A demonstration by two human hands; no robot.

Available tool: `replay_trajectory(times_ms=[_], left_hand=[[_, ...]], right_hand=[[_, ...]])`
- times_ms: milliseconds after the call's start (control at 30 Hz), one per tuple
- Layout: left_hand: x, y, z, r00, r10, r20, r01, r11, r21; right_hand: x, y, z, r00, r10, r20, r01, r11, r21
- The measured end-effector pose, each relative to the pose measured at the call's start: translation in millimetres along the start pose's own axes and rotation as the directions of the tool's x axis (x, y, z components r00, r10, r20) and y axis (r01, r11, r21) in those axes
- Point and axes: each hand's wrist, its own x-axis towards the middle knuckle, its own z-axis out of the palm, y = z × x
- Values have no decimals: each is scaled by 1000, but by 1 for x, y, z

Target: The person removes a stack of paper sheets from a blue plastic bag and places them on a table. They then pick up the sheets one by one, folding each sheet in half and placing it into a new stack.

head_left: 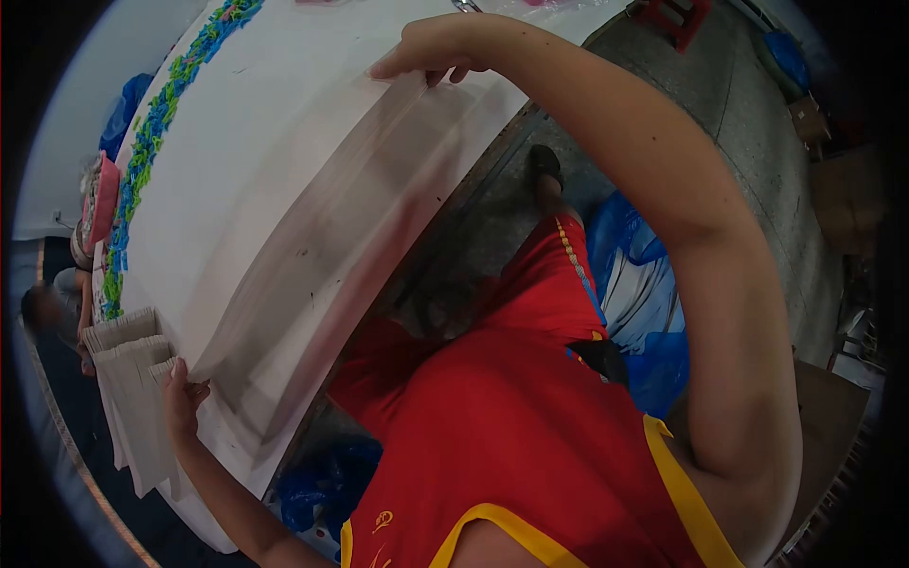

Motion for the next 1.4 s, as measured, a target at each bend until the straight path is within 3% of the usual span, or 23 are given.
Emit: replay_trajectory(times_ms=[133, 200, 333, 400, 533, 600, 800, 900, 1400], left_hand=[[-6, 0, 6, 999, 0, -38, -2, 999, -50], [6, -13, -5, 999, 4, 44, 5, 979, -201], [23, -28, -25, 996, -55, 75, 73, 963, -258], [24, -30, -26, 990, -18, 140, 59, 953, -296], [27, -38, -23, 996, 31, 84, -5, 957, -289], [27, -45, -19, 982, 160, 102, -116, 931, -348], [51, -75, -42, 939, 256, 229, -134, 887, -442], [54, -86, -45, 950, 260, 173, -121, 816, -565], [51, -85, -43, 948, 274, 163, -114, 770, -628]], right_hand=[[-1, 1, 3, 1000, 12, -10, -12, 1000, 11], [-2, 3, 4, 1000, 17, -16, -17, 1000, 17], [-3, 5, 5, 999, 24, -30, -23, 999, 29], [-2, 5, 6, 999, 27, -37, -25, 999, 34], [-3, 8, 7, 998, 37, -49, -35, 999, 40], [-2, 7, 9, 998, 44, -53, -42, 998, 42], [3, 8, 10, 996, 62, -69, -58, 997, 59], [6, 5, 12, 995, 66, -77, -61, 996, 69], [4, 9, 20, 990, 74, -118, -61, 992, 107]])
